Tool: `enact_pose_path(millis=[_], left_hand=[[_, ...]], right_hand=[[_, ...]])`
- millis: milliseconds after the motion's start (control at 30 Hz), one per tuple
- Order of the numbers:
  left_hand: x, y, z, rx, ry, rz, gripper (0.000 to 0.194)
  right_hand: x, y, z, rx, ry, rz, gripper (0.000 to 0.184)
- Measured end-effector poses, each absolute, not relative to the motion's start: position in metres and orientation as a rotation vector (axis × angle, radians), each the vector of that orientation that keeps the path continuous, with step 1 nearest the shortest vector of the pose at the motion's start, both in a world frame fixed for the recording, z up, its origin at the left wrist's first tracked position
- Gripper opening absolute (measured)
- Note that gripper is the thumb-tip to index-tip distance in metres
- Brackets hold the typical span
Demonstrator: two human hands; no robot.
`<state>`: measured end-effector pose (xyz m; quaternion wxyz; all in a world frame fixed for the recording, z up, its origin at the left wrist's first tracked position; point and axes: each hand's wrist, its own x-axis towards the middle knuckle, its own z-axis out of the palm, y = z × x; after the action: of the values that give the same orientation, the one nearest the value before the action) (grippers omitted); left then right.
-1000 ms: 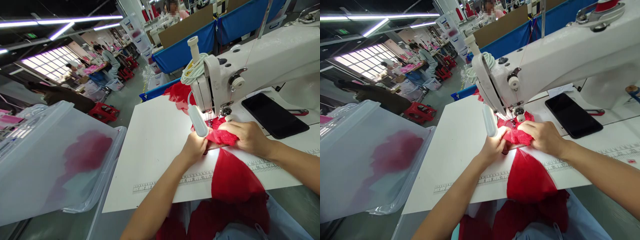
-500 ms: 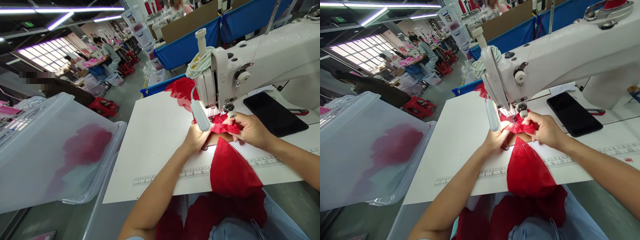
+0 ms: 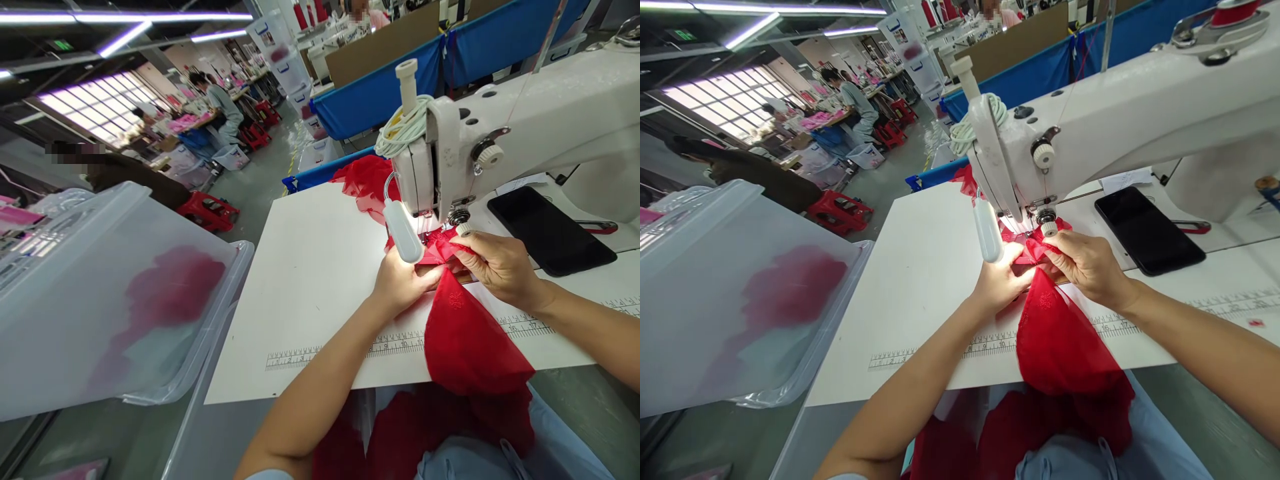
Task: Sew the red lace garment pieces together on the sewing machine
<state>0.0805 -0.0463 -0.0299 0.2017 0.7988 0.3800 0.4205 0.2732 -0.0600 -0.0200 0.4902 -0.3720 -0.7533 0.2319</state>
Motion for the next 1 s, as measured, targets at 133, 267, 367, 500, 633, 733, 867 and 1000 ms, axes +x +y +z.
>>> enact_pose_path(millis=[133, 267, 367, 500, 633, 733, 867, 1000], left_hand=[[0.075, -0.046, -0.027, 2.189, 1.12, 1.154, 0.026], [0.069, -0.042, -0.022, 2.003, 1.146, 1.057, 0.03], [0.067, -0.039, -0.022, 1.847, 1.169, 0.989, 0.033], [0.062, -0.033, -0.025, 1.857, 1.177, 0.994, 0.032], [0.058, -0.03, -0.027, 1.939, 1.153, 0.997, 0.031], [0.059, -0.031, -0.026, 1.943, 1.132, 0.972, 0.031], [0.061, -0.036, -0.023, 1.946, 1.114, 1.016, 0.029], [0.064, -0.043, -0.021, 1.908, 1.198, 0.956, 0.016]], right_hand=[[0.277, -0.057, -0.019, -0.883, -1.967, 0.197, 0.007], [0.282, -0.05, -0.02, -0.934, -1.981, -0.128, 0.016], [0.284, -0.049, -0.02, -0.933, -1.895, -0.221, 0.026], [0.283, -0.053, -0.018, -0.863, -1.917, -0.247, 0.025], [0.283, -0.054, -0.02, -0.843, -2.033, -0.062, 0.017], [0.282, -0.051, -0.024, -0.867, -2.089, 0.07, 0.008], [0.28, -0.047, -0.026, -0.879, -1.999, 0.138, 0.013], [0.277, -0.044, -0.026, -0.824, -1.946, 0.148, 0.016]])
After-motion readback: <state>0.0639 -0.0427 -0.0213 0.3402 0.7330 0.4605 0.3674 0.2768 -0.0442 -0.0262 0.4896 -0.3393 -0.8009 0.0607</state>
